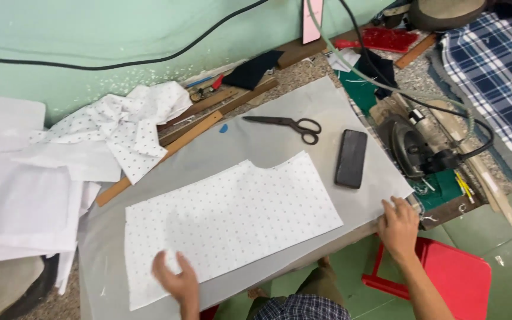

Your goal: The person irons several pieces of white patterned fabric on a work table using a steam iron and a black pressing block. They repeatedly fold, press, and cut the fabric with scissors, then place the finished pieces on a red chair.

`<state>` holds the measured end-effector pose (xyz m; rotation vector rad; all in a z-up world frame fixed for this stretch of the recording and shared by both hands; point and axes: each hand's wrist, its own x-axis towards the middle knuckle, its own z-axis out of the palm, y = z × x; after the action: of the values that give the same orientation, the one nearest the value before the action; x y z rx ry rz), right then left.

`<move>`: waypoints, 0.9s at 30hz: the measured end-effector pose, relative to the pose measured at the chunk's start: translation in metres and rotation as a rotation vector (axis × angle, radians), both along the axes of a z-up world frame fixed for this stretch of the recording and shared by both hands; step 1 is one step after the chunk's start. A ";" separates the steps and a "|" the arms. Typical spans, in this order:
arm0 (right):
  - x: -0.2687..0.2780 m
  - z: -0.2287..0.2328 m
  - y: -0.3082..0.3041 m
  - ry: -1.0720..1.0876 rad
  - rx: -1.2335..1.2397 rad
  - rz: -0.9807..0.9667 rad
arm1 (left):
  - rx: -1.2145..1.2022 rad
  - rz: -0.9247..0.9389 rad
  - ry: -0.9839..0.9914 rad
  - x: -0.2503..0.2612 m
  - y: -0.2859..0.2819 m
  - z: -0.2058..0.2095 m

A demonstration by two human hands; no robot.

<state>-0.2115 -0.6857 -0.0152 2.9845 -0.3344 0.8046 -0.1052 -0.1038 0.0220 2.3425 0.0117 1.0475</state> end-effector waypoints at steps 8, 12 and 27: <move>0.066 0.070 -0.160 0.105 -0.483 -0.163 | 0.190 -0.669 0.535 0.070 -0.422 -0.002; 0.076 0.055 -0.187 0.101 -0.434 -0.041 | 0.340 -0.572 0.759 0.090 -0.519 -0.015; 0.209 0.038 -0.251 0.573 0.960 -0.194 | 0.208 -0.681 0.916 0.036 -0.323 0.012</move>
<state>-0.0028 -0.9370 0.0230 3.6809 -1.2251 -0.3885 -0.0687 -0.4264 0.0335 2.5018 -0.5202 -0.3821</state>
